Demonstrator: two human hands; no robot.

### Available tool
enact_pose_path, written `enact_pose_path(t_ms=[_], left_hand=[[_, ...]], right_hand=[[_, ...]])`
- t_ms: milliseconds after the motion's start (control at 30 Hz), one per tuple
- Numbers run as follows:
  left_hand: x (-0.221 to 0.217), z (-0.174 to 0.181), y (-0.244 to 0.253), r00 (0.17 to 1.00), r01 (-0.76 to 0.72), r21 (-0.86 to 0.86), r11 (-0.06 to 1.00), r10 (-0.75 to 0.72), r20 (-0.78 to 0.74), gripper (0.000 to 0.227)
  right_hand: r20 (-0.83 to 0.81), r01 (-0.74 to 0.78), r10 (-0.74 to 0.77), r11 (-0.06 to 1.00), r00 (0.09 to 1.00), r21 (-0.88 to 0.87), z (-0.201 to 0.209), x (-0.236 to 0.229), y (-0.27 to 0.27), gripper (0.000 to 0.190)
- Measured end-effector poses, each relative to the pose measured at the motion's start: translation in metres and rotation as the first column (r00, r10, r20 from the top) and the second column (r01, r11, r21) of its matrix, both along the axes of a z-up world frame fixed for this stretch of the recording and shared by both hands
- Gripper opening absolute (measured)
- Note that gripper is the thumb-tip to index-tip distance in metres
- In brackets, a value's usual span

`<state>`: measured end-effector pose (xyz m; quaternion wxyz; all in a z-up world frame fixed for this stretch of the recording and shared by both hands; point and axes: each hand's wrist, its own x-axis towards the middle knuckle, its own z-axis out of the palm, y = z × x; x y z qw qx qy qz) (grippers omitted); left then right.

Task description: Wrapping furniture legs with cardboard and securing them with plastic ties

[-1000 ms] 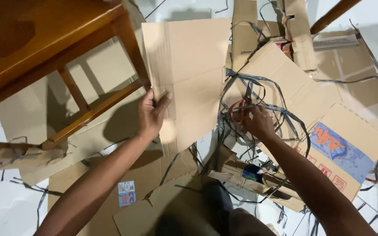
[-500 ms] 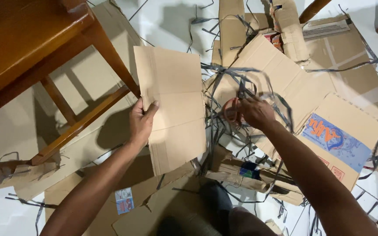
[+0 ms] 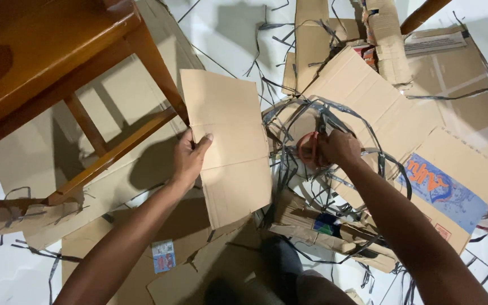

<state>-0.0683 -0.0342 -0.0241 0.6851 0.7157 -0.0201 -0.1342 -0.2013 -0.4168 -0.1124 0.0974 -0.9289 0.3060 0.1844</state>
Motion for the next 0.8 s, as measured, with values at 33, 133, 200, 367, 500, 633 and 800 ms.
enact_pose_path(t_ms=[33, 133, 200, 367, 500, 633, 800], left_hand=[[0.0, 0.004, 0.0, 1.0, 0.01, 0.018, 1.0, -0.01, -0.004, 0.016], [0.0, -0.004, 0.002, 1.0, 0.017, 0.074, 0.997, -0.016, -0.004, 0.021], [0.005, -0.041, 0.009, 1.0, 0.013, 0.113, 0.993, -0.012, -0.005, 0.023], [-0.018, 0.009, 0.014, 0.978, -0.029, 0.532, 0.847, -0.087, 0.191, 0.084], [-0.021, -0.01, -0.009, 0.741, -0.052, 0.539, 0.841, -0.329, 0.585, 0.069], [-0.034, -0.022, -0.05, 0.705, 0.332, 0.413, 0.848, -0.514, 0.488, 0.039], [-0.043, 0.014, -0.076, 0.679, 0.605, 0.276, 0.747, -0.665, 0.311, 0.056]], right_hand=[[-0.118, -0.071, 0.061, 0.993, 0.991, -0.089, -0.004, 0.002, 0.0, 0.048], [-0.091, 0.046, -0.053, 0.996, 0.994, -0.081, 0.009, 0.007, 0.017, 0.04], [0.037, 0.227, -0.229, 0.973, 0.973, 0.038, 0.001, 0.008, 0.012, 0.045], [0.107, 0.336, -0.385, 0.887, 0.917, 0.315, -0.036, 0.014, -0.022, 0.05], [0.212, 0.294, -0.496, 0.751, 0.842, 0.591, -0.024, 0.013, -0.024, 0.039], [0.327, 0.163, -0.682, 0.549, 0.654, 0.82, 0.038, 0.021, 0.02, 0.02], [0.407, 0.109, -0.639, 0.611, 0.653, 0.784, 0.075, 0.019, 0.07, 0.013]])
